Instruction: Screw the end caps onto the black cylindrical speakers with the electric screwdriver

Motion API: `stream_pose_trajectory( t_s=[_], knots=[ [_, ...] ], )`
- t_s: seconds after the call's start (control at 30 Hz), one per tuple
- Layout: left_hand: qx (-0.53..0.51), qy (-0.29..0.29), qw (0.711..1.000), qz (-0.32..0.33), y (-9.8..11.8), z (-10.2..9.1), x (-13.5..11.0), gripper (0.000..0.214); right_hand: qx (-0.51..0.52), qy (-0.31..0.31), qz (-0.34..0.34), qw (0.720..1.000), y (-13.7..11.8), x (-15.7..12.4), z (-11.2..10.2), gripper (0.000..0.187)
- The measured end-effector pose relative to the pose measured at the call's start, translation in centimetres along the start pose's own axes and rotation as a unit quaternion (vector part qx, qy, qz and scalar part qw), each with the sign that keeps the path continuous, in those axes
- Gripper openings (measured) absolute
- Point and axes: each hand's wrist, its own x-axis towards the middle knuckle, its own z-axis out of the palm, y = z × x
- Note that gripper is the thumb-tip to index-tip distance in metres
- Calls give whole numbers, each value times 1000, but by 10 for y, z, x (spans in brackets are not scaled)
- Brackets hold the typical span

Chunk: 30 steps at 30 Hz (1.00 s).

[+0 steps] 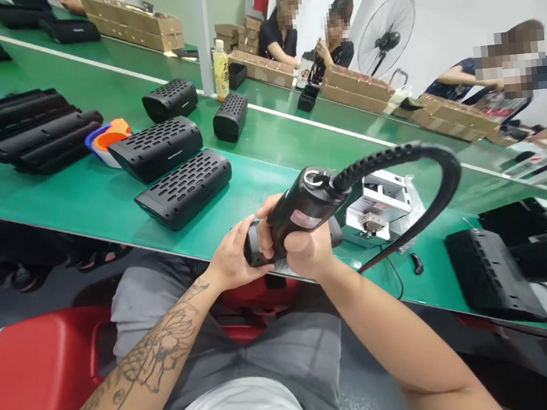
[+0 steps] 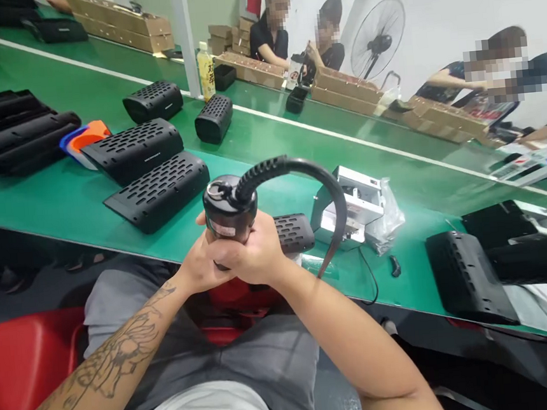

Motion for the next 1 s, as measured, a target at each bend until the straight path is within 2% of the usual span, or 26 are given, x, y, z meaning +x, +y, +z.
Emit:
stream_pose_trajectory(
  t_s=[0.1,0.17,0.3,0.4,0.47,0.5,0.53,0.57,0.63,0.67,0.7,0.77,0.8,0.83,0.93,1.0],
  knots=[
    [-10,-11,1000,-7,1,-2,4,108,19,-62,-8,998,-2,6,-4,75],
    [-19,-27,999,-18,0,-4,7,113,21,-80,-22,996,-1,11,-3,70],
    [-26,-38,999,-21,-4,-9,15,118,-22,-65,-23,997,-8,18,9,75],
    [28,10,1000,-7,9,-4,7,124,13,-20,-54,998,-40,18,5,73],
    [101,75,992,-8,34,7,-13,130,11,52,-95,994,-72,14,-15,70],
    [139,111,984,-22,52,14,-28,133,-19,99,-103,990,-88,11,-31,71],
    [161,124,978,-39,71,22,-44,135,-60,114,-97,987,-102,7,-50,73],
    [176,123,976,-40,90,30,-61,130,-85,131,-100,983,-113,4,-71,67],
    [176,87,981,-7,125,43,-86,109,-132,212,-171,953,-123,-2,-116,54],
    [143,57,987,40,137,47,-91,94,-188,285,-205,917,-121,-4,-138,54],
    [101,15,991,87,145,48,-89,81,-226,329,-224,889,-116,-6,-158,57],
    [21,-34,977,208,150,43,-62,54,-265,371,-240,857,-100,-10,-188,61],
    [3,-39,965,260,146,37,-40,44,-274,378,-231,853,-91,-13,-198,60],
    [8,-29,956,292,140,30,-13,44,-280,382,-224,852,-82,-16,-204,62],
    [105,-170,937,286,113,8,70,93,-279,392,-207,852,-66,-28,-208,74],
    [132,-256,924,253,96,-2,109,94,-276,402,-207,848,-65,-36,-205,78]
  ],
)
